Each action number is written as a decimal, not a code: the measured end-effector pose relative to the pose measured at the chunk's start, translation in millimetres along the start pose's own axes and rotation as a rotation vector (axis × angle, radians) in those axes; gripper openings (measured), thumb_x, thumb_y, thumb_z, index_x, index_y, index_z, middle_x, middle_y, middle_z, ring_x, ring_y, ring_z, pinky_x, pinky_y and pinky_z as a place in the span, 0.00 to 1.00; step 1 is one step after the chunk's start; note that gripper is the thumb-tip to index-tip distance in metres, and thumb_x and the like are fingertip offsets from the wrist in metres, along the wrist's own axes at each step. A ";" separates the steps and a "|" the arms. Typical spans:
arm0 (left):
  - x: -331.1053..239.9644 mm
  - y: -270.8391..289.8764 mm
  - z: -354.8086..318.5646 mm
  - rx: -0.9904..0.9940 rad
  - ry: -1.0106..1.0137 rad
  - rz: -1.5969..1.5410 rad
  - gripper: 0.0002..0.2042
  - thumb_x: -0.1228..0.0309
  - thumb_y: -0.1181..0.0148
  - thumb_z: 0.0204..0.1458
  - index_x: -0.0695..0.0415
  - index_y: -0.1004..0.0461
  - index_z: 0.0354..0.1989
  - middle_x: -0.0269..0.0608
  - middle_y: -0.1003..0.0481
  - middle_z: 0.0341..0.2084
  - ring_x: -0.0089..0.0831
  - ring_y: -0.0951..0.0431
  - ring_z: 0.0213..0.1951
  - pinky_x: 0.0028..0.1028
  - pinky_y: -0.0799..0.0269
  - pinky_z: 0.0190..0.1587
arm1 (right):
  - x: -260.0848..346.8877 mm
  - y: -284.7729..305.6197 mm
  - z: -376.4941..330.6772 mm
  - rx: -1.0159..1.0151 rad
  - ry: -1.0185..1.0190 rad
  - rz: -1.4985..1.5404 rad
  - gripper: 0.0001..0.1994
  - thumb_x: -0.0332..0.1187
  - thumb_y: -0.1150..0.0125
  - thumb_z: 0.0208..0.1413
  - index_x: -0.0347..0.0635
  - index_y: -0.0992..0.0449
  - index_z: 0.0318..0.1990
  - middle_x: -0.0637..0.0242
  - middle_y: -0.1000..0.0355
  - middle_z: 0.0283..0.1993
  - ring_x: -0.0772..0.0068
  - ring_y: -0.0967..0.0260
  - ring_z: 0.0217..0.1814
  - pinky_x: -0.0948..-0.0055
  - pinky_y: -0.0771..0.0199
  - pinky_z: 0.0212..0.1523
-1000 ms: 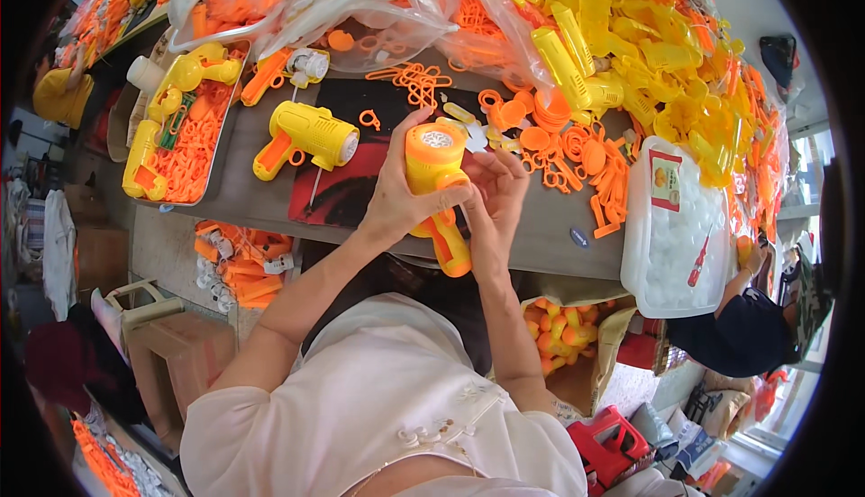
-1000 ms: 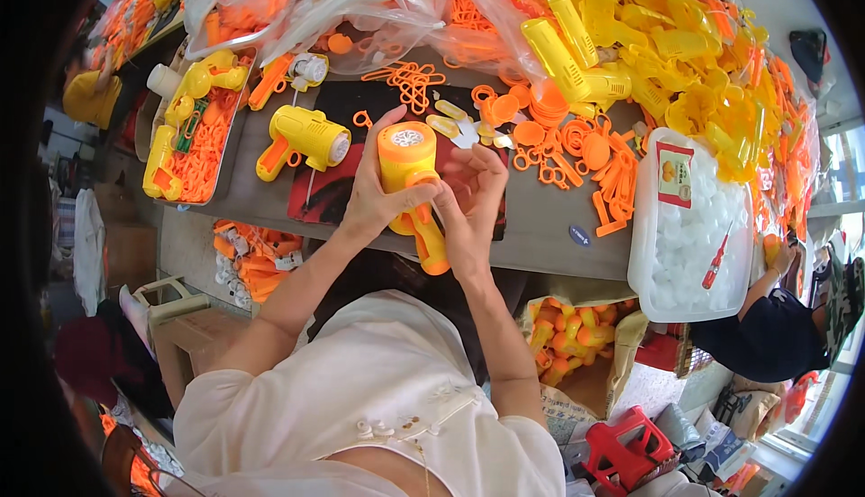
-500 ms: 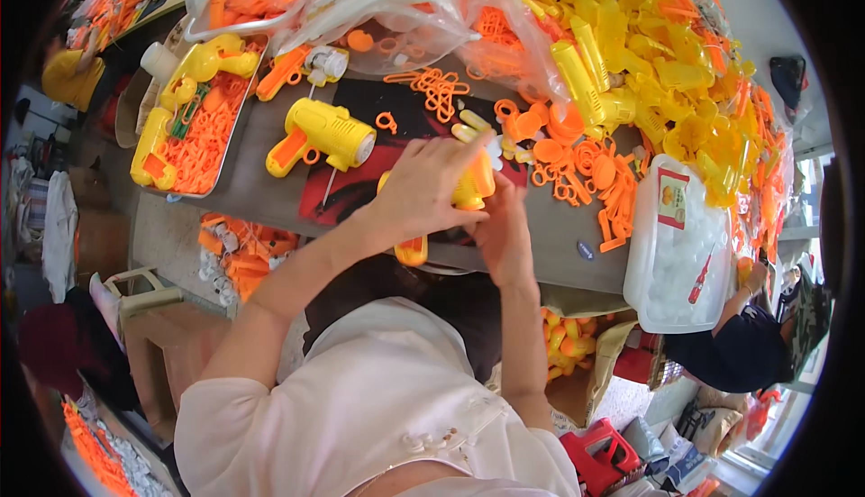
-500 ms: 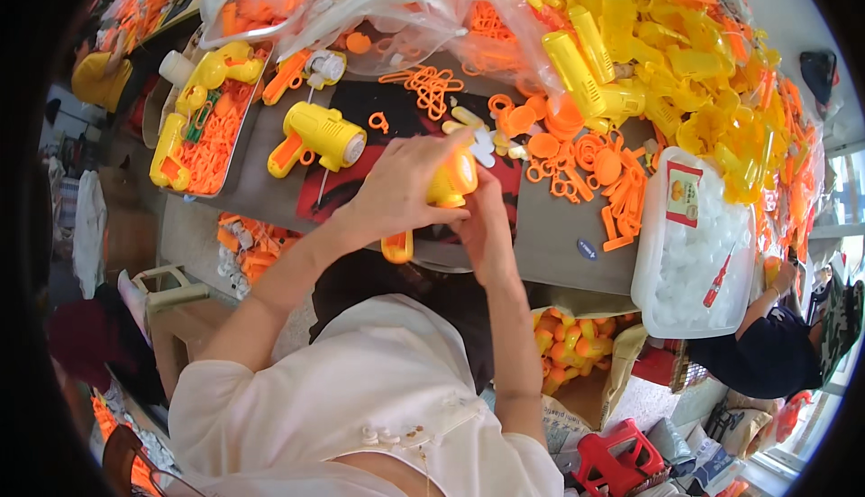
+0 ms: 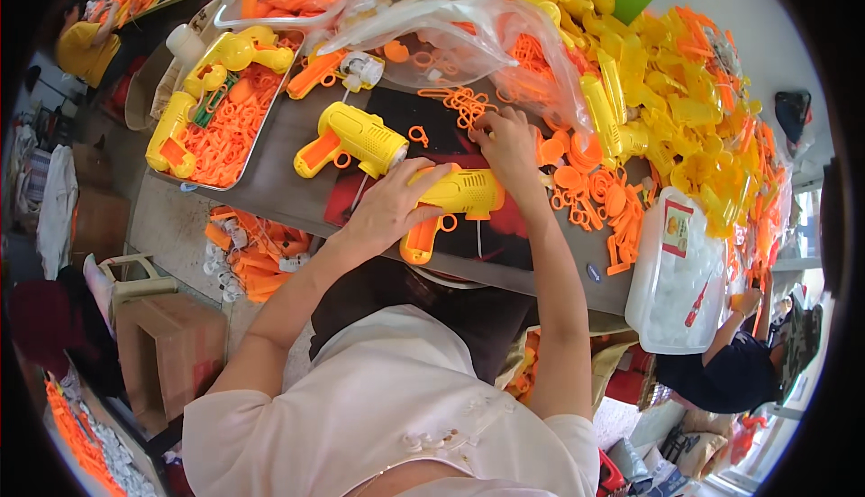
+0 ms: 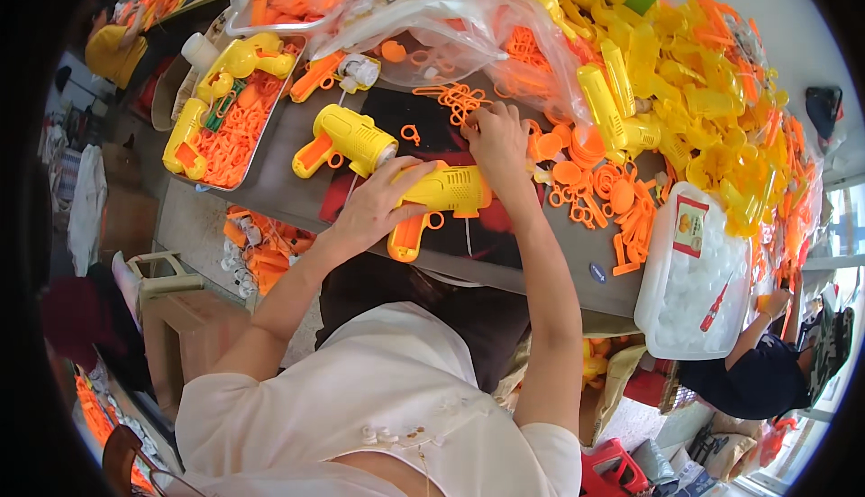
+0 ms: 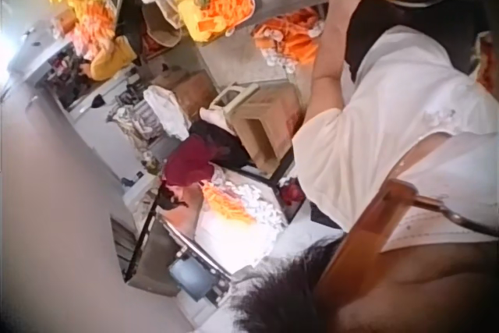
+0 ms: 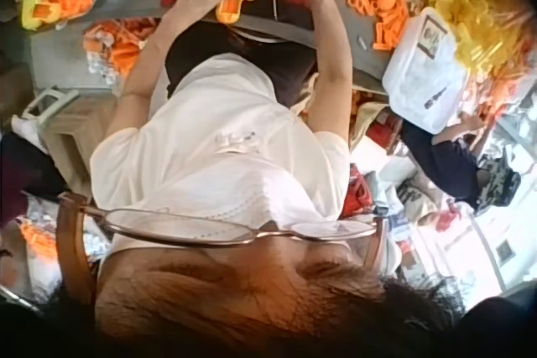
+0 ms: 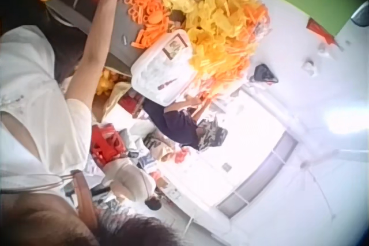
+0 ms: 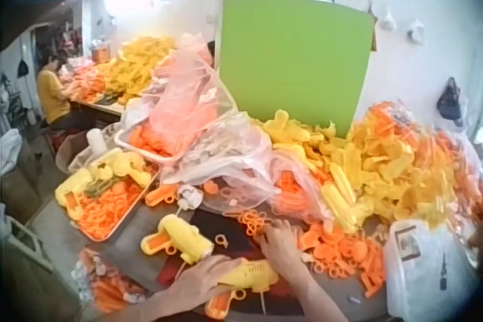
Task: The person is assembling plastic toy guns from various components on a workbench.
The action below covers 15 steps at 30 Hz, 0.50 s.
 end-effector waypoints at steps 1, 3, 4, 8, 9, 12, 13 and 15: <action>4.1 0.0 2.0 0.016 -0.006 0.017 0.28 0.63 0.38 0.50 0.51 0.36 0.61 0.45 0.35 0.48 0.44 0.31 0.51 0.37 0.31 0.52 | -8.1 -11.3 4.2 0.033 0.022 -0.003 0.07 0.32 0.34 0.45 0.43 0.20 0.32 0.61 0.28 0.35 0.58 0.32 0.41 0.62 0.34 0.41; 14.9 5.2 4.1 -0.004 -0.016 0.019 0.28 0.62 0.39 0.51 0.51 0.36 0.61 0.45 0.34 0.49 0.44 0.31 0.51 0.37 0.32 0.53 | -14.7 -14.9 14.4 0.084 0.047 0.021 0.07 0.32 0.34 0.44 0.43 0.20 0.32 0.61 0.29 0.36 0.58 0.31 0.40 0.61 0.33 0.40; 20.1 6.8 7.4 -0.015 -0.033 0.017 0.28 0.62 0.40 0.52 0.50 0.37 0.62 0.46 0.34 0.50 0.44 0.31 0.51 0.36 0.33 0.53 | -17.8 -17.9 16.5 0.135 0.062 0.040 0.07 0.32 0.33 0.44 0.42 0.20 0.31 0.61 0.29 0.36 0.58 0.31 0.39 0.60 0.33 0.40; 22.7 18.7 17.0 -0.143 -0.222 0.052 0.25 0.62 0.37 0.51 0.56 0.33 0.57 0.47 0.30 0.45 0.42 0.28 0.48 0.35 0.30 0.49 | 8.5 12.3 20.5 0.085 0.144 0.277 0.04 0.27 0.35 0.45 0.40 0.22 0.30 0.61 0.31 0.38 0.58 0.30 0.43 0.62 0.32 0.44; 20.7 18.7 22.8 -0.143 -0.223 0.045 0.25 0.62 0.37 0.51 0.56 0.33 0.57 0.47 0.30 0.45 0.42 0.28 0.48 0.35 0.30 0.49 | 11.3 17.2 20.1 0.088 0.141 0.272 0.04 0.27 0.35 0.45 0.40 0.22 0.30 0.61 0.31 0.38 0.58 0.30 0.43 0.62 0.32 0.44; 18.6 31.6 50.8 -0.444 0.110 -0.277 0.13 0.70 0.38 0.52 0.60 0.27 0.44 0.46 0.23 0.33 0.40 0.22 0.38 0.32 0.27 0.38 | 26.4 33.8 12.4 0.020 0.321 0.184 0.05 0.26 0.36 0.46 0.38 0.24 0.32 0.60 0.31 0.40 0.57 0.30 0.46 0.64 0.31 0.44; 24.2 29.0 58.3 -0.443 0.108 -0.282 0.13 0.70 0.38 0.52 0.60 0.27 0.44 0.46 0.23 0.33 0.40 0.22 0.38 0.32 0.27 0.38 | 31.3 35.9 8.7 0.024 0.345 0.154 0.06 0.26 0.36 0.47 0.38 0.24 0.33 0.60 0.30 0.42 0.56 0.30 0.47 0.64 0.31 0.45; 42.3 8.6 75.9 -0.238 0.201 -0.328 0.08 0.74 0.38 0.50 0.62 0.26 0.37 0.47 0.22 0.28 0.39 0.20 0.31 0.32 0.26 0.33 | 33.7 36.5 5.5 0.027 0.371 0.122 0.07 0.26 0.36 0.47 0.38 0.24 0.35 0.60 0.30 0.44 0.55 0.31 0.48 0.64 0.30 0.46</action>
Point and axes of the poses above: each hand's wrist, its own z-axis towards the middle knuckle, its own y-axis out of the back of the hand, x = y × z, the point moved 5 cm from there along z, towards the middle knuckle
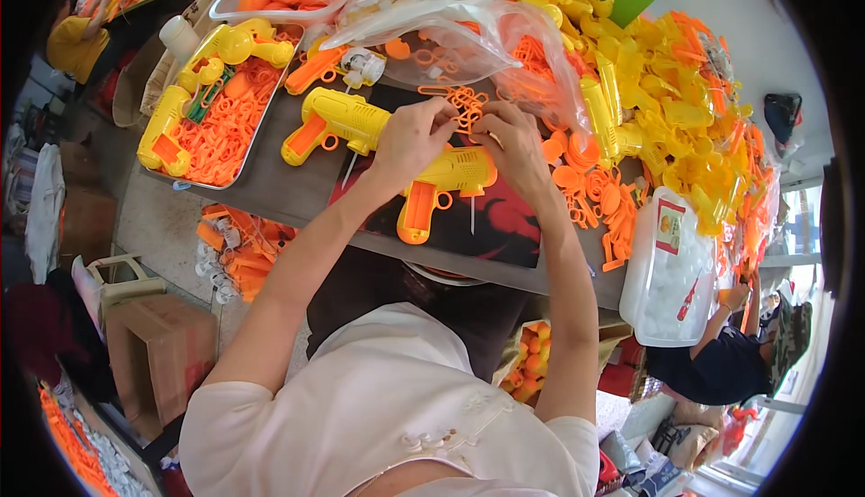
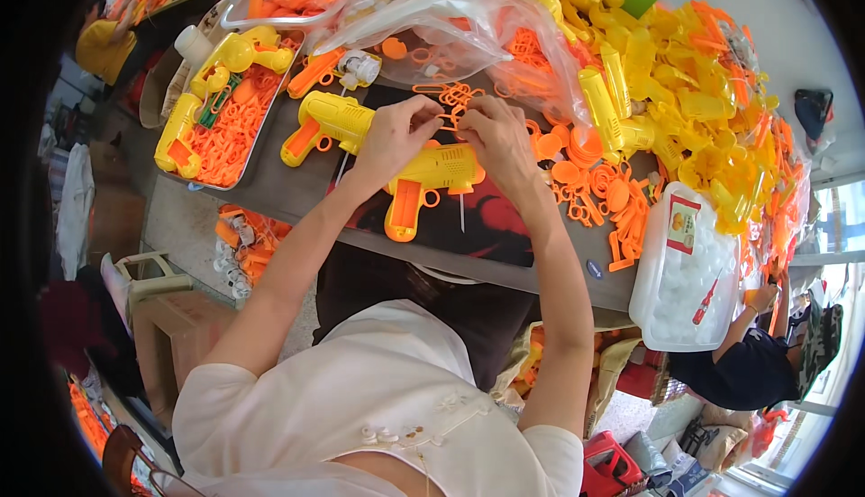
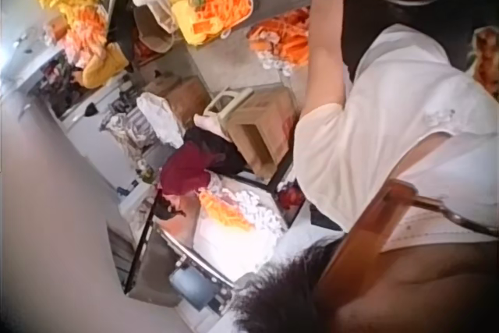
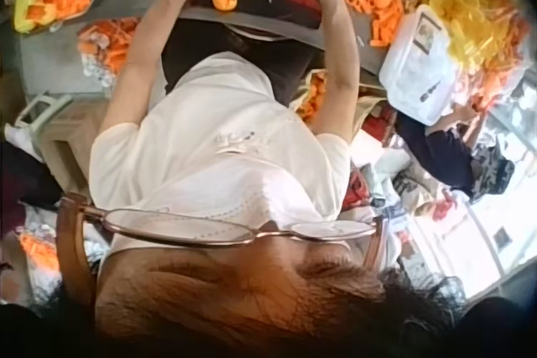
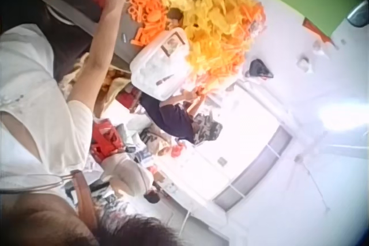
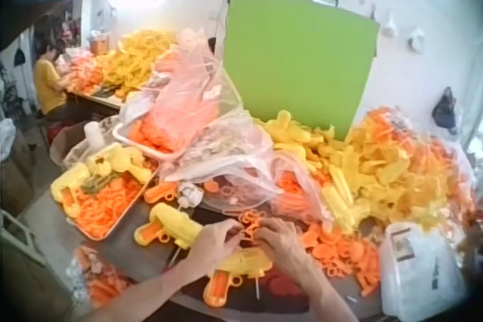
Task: The person is assembling plastic toy guns from various components on a workbench.
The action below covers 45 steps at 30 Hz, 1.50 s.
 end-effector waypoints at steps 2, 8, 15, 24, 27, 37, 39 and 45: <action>6.6 1.3 10.0 -0.057 -0.056 0.036 0.06 0.75 0.38 0.49 0.62 0.26 0.34 0.46 0.22 0.26 0.40 0.20 0.29 0.32 0.26 0.31 | -5.9 -4.7 -5.2 0.011 -0.090 0.150 0.07 0.26 0.37 0.49 0.39 0.24 0.36 0.61 0.29 0.47 0.58 0.30 0.49 0.64 0.31 0.48; -1.5 10.6 14.7 -0.117 -0.126 0.140 0.06 0.77 0.38 0.51 0.65 0.26 0.35 0.43 0.22 0.25 0.27 0.21 0.26 0.25 0.27 0.30 | -28.8 -6.7 -20.0 -0.104 -0.529 0.606 0.07 0.26 0.39 0.54 0.35 0.24 0.40 0.63 0.26 0.45 0.69 0.28 0.46 0.70 0.30 0.48; -24.2 5.5 -1.7 -0.011 -0.097 0.017 0.12 0.75 0.38 0.51 0.63 0.26 0.44 0.45 0.23 0.37 0.30 0.22 0.36 0.27 0.27 0.39 | -15.0 -6.8 -16.4 -0.047 -0.423 0.492 0.10 0.27 0.41 0.56 0.34 0.25 0.45 0.66 0.25 0.42 0.79 0.30 0.42 0.76 0.30 0.44; -32.5 -17.8 -77.2 0.277 -0.141 0.173 0.28 0.74 0.35 0.45 0.57 0.33 0.58 0.48 0.32 0.53 0.44 0.31 0.56 0.35 0.35 0.57 | 8.1 31.9 -83.6 -0.093 -0.666 0.782 0.06 0.26 0.39 0.53 0.36 0.23 0.39 0.72 0.29 0.30 0.82 0.35 0.34 0.80 0.35 0.38; -36.0 -39.4 -80.5 0.342 -0.168 0.042 0.30 0.74 0.32 0.41 0.58 0.33 0.57 0.48 0.31 0.52 0.44 0.31 0.55 0.36 0.34 0.57 | 33.3 31.9 -85.9 -0.039 -0.521 0.401 0.04 0.27 0.35 0.47 0.40 0.21 0.31 0.67 0.28 0.26 0.73 0.34 0.32 0.72 0.36 0.40; -32.4 -37.3 -86.1 0.361 -0.053 -0.085 0.25 0.72 0.36 0.48 0.60 0.33 0.57 0.46 0.30 0.51 0.38 0.29 0.53 0.33 0.34 0.57 | 46.4 28.7 -83.3 0.008 -0.533 0.288 0.04 0.29 0.34 0.46 0.42 0.21 0.30 0.70 0.30 0.23 0.72 0.36 0.31 0.67 0.44 0.50; -29.6 -38.3 -87.9 0.369 -0.020 -0.171 0.23 0.71 0.39 0.52 0.61 0.33 0.57 0.45 0.29 0.51 0.36 0.29 0.53 0.31 0.34 0.56 | 47.2 28.8 -81.1 0.120 -0.630 0.342 0.03 0.28 0.35 0.45 0.41 0.22 0.29 0.69 0.29 0.22 0.70 0.34 0.31 0.67 0.43 0.48; -21.2 -39.8 -85.6 0.390 0.205 -0.280 0.17 0.68 0.47 0.60 0.62 0.30 0.55 0.43 0.29 0.51 0.30 0.29 0.52 0.28 0.34 0.54 | 49.2 25.4 -78.7 0.071 -0.559 0.259 0.03 0.25 0.35 0.44 0.37 0.22 0.28 0.65 0.29 0.22 0.68 0.33 0.28 0.70 0.37 0.37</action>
Point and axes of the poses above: each hand's wrist, its own z-axis towards the middle knuckle, its own y-axis out of the back of the hand, x = y × z, the point moved 5 cm from there along z, towards the middle knuckle
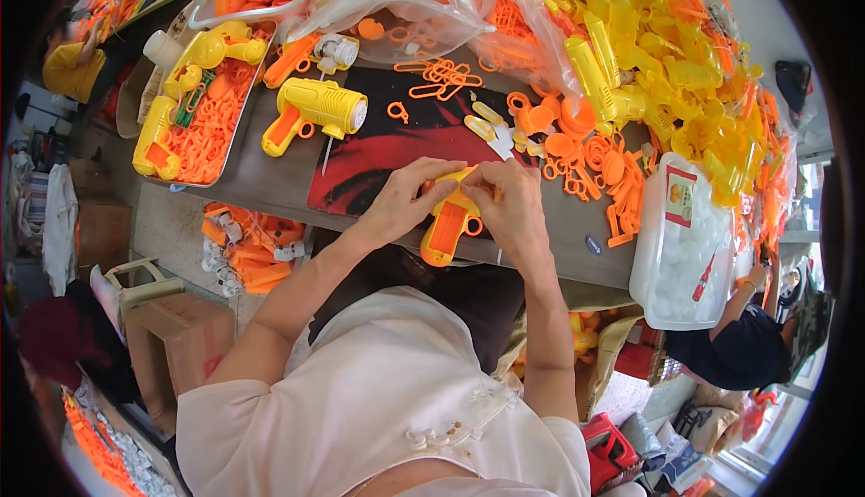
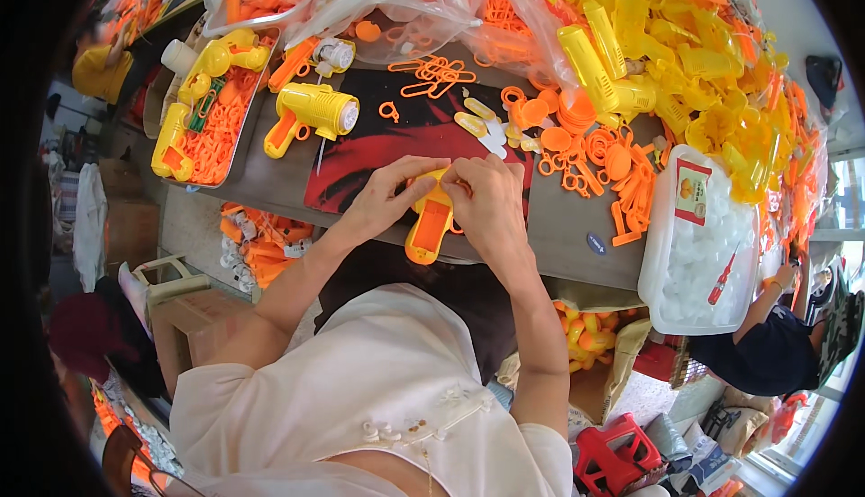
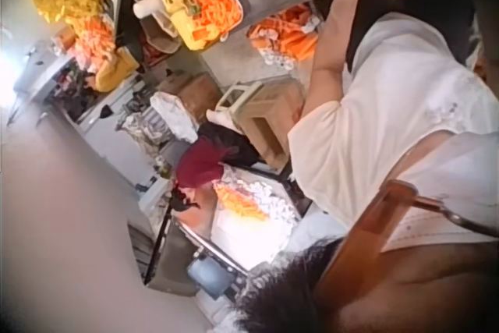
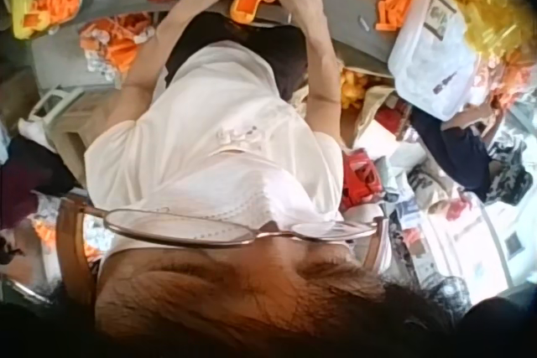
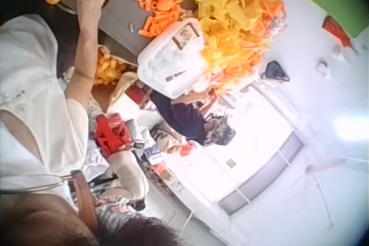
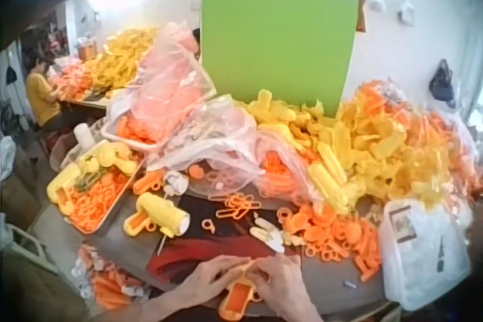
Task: The person is assembling plastic toy guns from various components on a workbench.
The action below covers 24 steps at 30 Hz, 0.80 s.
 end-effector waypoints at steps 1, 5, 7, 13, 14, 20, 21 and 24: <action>-0.1 1.3 1.0 0.021 0.006 0.030 0.17 0.68 0.46 0.60 0.62 0.31 0.55 0.43 0.29 0.51 0.30 0.29 0.52 0.27 0.34 0.54 | 0.2 1.1 0.9 0.000 0.002 -0.005 0.03 0.25 0.35 0.44 0.37 0.22 0.28 0.65 0.29 0.22 0.68 0.33 0.28 0.70 0.37 0.37; 1.7 0.3 -4.7 0.002 -0.150 0.034 0.21 0.68 0.40 0.55 0.61 0.32 0.57 0.43 0.29 0.51 0.32 0.29 0.54 0.29 0.35 0.56 | 4.0 5.5 5.6 0.029 0.098 0.006 0.03 0.24 0.36 0.45 0.36 0.22 0.28 0.63 0.31 0.21 0.71 0.36 0.23 0.72 0.37 0.28; -0.5 2.4 -7.1 0.028 -0.163 0.070 0.24 0.69 0.38 0.53 0.61 0.33 0.58 0.44 0.30 0.52 0.33 0.30 0.55 0.30 0.35 0.57 | 4.2 5.9 7.9 0.093 0.040 0.083 0.03 0.24 0.36 0.45 0.36 0.23 0.28 0.63 0.32 0.20 0.74 0.38 0.21 0.73 0.38 0.26; -1.8 11.5 -7.1 0.040 -0.144 0.099 0.29 0.69 0.33 0.47 0.60 0.34 0.59 0.44 0.31 0.53 0.36 0.31 0.57 0.33 0.37 0.60 | 3.2 2.8 8.9 0.160 -0.043 0.142 0.05 0.24 0.38 0.47 0.34 0.23 0.33 0.68 0.33 0.20 0.82 0.42 0.23 0.77 0.40 0.26; -0.4 12.6 -7.8 0.024 -0.152 0.117 0.30 0.70 0.33 0.47 0.59 0.34 0.60 0.44 0.31 0.54 0.36 0.31 0.56 0.33 0.37 0.60 | 0.7 -0.8 8.5 0.162 -0.045 0.142 0.05 0.24 0.38 0.47 0.34 0.23 0.33 0.68 0.33 0.20 0.82 0.42 0.23 0.77 0.40 0.26; 3.3 13.6 -9.4 -0.014 -0.160 0.141 0.29 0.70 0.34 0.49 0.58 0.35 0.61 0.44 0.31 0.53 0.33 0.31 0.56 0.31 0.36 0.59 | -3.0 -11.8 8.7 0.034 -0.098 0.189 0.04 0.29 0.36 0.46 0.41 0.22 0.29 0.66 0.30 0.22 0.68 0.35 0.27 0.69 0.45 0.43; 2.6 12.4 -9.6 -0.013 -0.160 0.138 0.29 0.70 0.34 0.49 0.58 0.35 0.61 0.44 0.31 0.53 0.33 0.31 0.56 0.31 0.36 0.59 | -2.4 -11.6 8.8 0.025 -0.080 0.145 0.03 0.29 0.36 0.45 0.41 0.22 0.29 0.67 0.31 0.21 0.69 0.35 0.27 0.68 0.45 0.42; 3.0 9.7 -10.7 -0.043 -0.138 0.037 0.26 0.70 0.37 0.52 0.58 0.34 0.61 0.44 0.30 0.52 0.30 0.30 0.54 0.29 0.35 0.57 | 8.8 -9.5 10.3 0.021 0.007 -0.047 0.04 0.28 0.36 0.46 0.40 0.22 0.31 0.67 0.31 0.22 0.72 0.34 0.30 0.70 0.40 0.40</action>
Point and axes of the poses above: each hand's wrist, its own z-axis towards the middle knuckle, its own y-axis out of the back of the hand, x = y × z, the point moved 5 cm from there along z, towards the middle knuckle
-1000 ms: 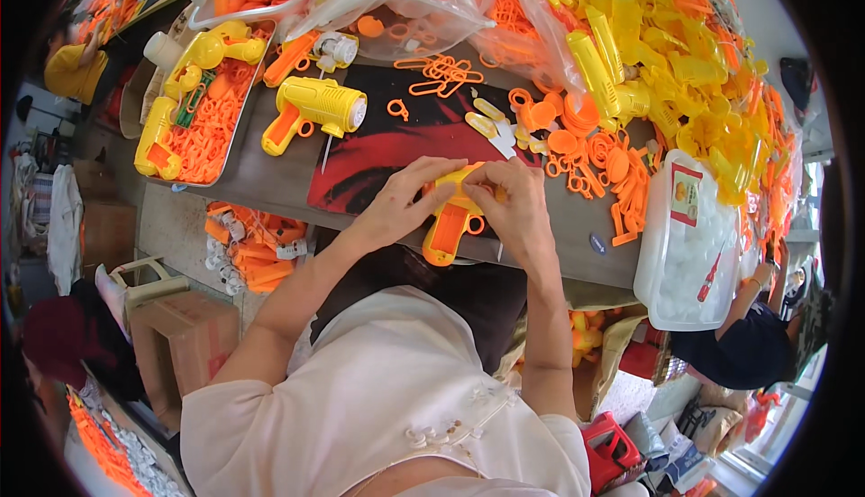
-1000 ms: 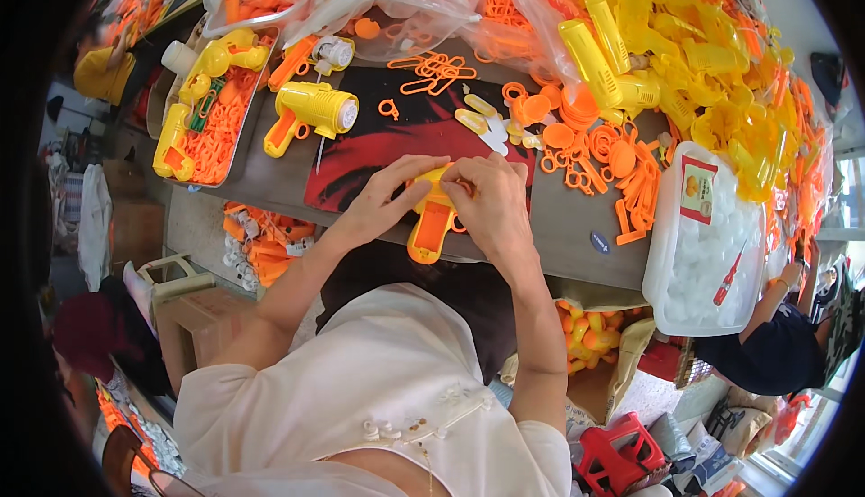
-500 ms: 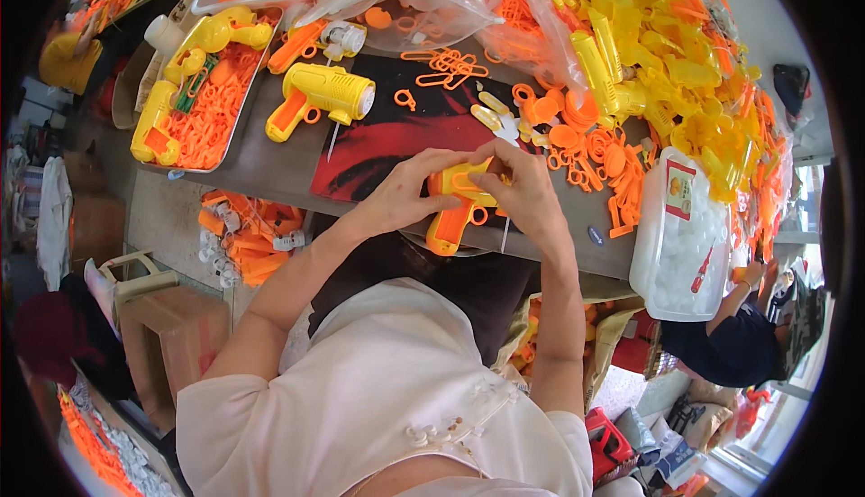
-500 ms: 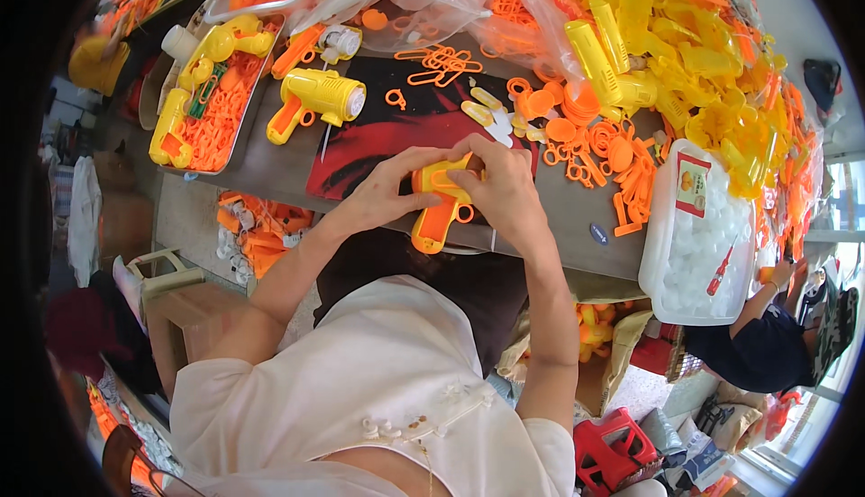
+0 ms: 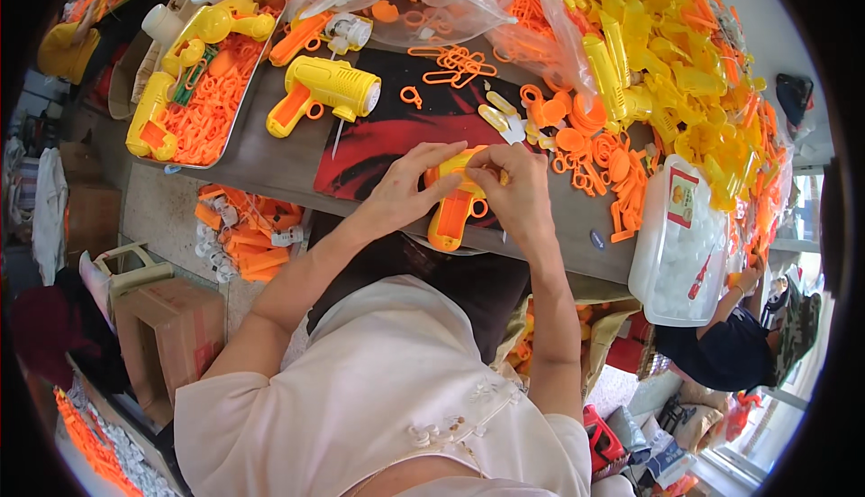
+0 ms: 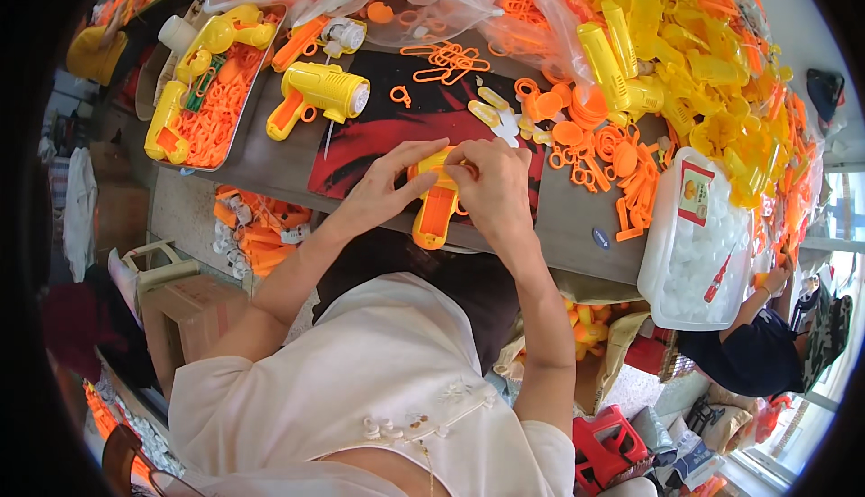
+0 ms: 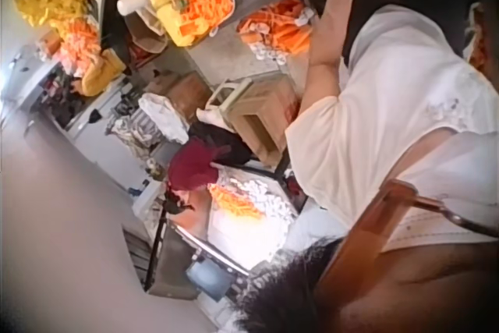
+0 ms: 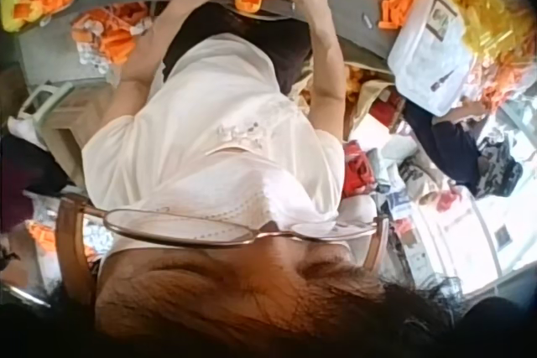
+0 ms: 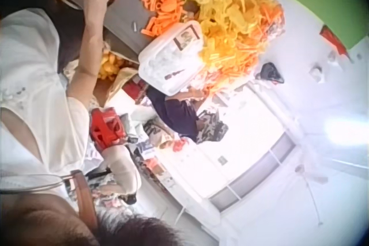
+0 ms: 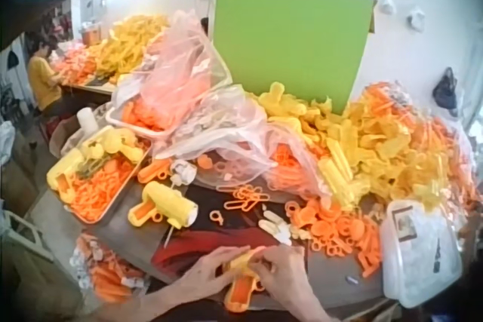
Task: The person is assembling plastic toy guns from various components on a workbench.
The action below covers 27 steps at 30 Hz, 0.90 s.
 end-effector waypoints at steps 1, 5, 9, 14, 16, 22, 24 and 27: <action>3.6 -1.1 -0.6 -0.041 0.019 -0.004 0.24 0.70 0.38 0.54 0.59 0.33 0.60 0.43 0.30 0.52 0.29 0.29 0.53 0.28 0.35 0.56 | 6.4 0.2 0.2 0.004 0.068 -0.147 0.05 0.27 0.36 0.47 0.38 0.21 0.33 0.67 0.30 0.22 0.74 0.33 0.33 0.73 0.34 0.38; 10.7 3.0 1.3 -0.062 0.122 -0.089 0.20 0.72 0.40 0.55 0.59 0.29 0.57 0.42 0.28 0.51 0.26 0.28 0.50 0.25 0.33 0.53 | 3.8 0.9 1.0 0.004 0.059 -0.192 0.05 0.29 0.36 0.48 0.41 0.20 0.33 0.67 0.32 0.23 0.73 0.34 0.37 0.70 0.36 0.43; 11.4 31.1 -4.5 -0.022 0.141 -0.037 0.20 0.73 0.41 0.55 0.58 0.29 0.57 0.39 0.26 0.50 0.22 0.28 0.47 0.23 0.33 0.51 | -41.7 26.5 13.6 -0.238 -0.049 0.094 0.06 0.30 0.37 0.51 0.38 0.20 0.35 0.64 0.32 0.27 0.71 0.33 0.32 0.71 0.33 0.37; 5.1 47.5 -16.1 -0.025 0.193 -0.063 0.21 0.69 0.40 0.54 0.60 0.29 0.57 0.46 0.27 0.51 0.30 0.26 0.51 0.26 0.35 0.55 | -82.7 10.8 49.0 -0.232 -0.205 -0.334 0.12 0.38 0.40 0.54 0.39 0.20 0.38 0.54 0.25 0.28 0.56 0.25 0.30 0.62 0.30 0.32; 6.6 51.2 -20.2 -0.059 0.218 -0.096 0.21 0.69 0.40 0.55 0.59 0.30 0.57 0.44 0.27 0.52 0.30 0.27 0.52 0.26 0.35 0.55 | -88.1 1.2 55.9 -0.229 -0.201 -0.433 0.13 0.40 0.39 0.53 0.40 0.20 0.40 0.53 0.24 0.30 0.52 0.25 0.34 0.60 0.30 0.33; 11.6 53.1 -24.0 -0.100 0.170 -0.159 0.21 0.70 0.41 0.55 0.60 0.30 0.58 0.44 0.28 0.50 0.30 0.28 0.52 0.26 0.36 0.56 | -94.0 -1.9 59.5 -0.235 -0.240 -0.278 0.10 0.37 0.36 0.49 0.39 0.23 0.33 0.57 0.27 0.24 0.57 0.27 0.27 0.63 0.30 0.30; 11.4 47.9 -17.1 -0.079 0.147 -0.125 0.20 0.71 0.42 0.56 0.59 0.31 0.58 0.42 0.28 0.52 0.28 0.29 0.52 0.25 0.36 0.56 | -95.7 1.4 58.6 -0.205 -0.218 -0.089 0.09 0.34 0.36 0.51 0.38 0.25 0.33 0.63 0.28 0.22 0.70 0.29 0.23 0.73 0.33 0.25; 11.6 36.4 1.8 -0.080 0.066 -0.030 0.20 0.68 0.39 0.53 0.59 0.28 0.55 0.45 0.28 0.51 0.37 0.29 0.54 0.31 0.36 0.58 | -98.9 5.9 48.2 -0.069 -0.434 0.565 0.07 0.33 0.38 0.55 0.38 0.26 0.36 0.69 0.26 0.25 0.82 0.31 0.23 0.83 0.37 0.22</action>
Point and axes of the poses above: each hand's wrist, its own z-axis towards the middle knuckle, its own y-axis out of the back of the hand, x = y × z, the point moved 5 cm from there along z, towards the middle knuckle
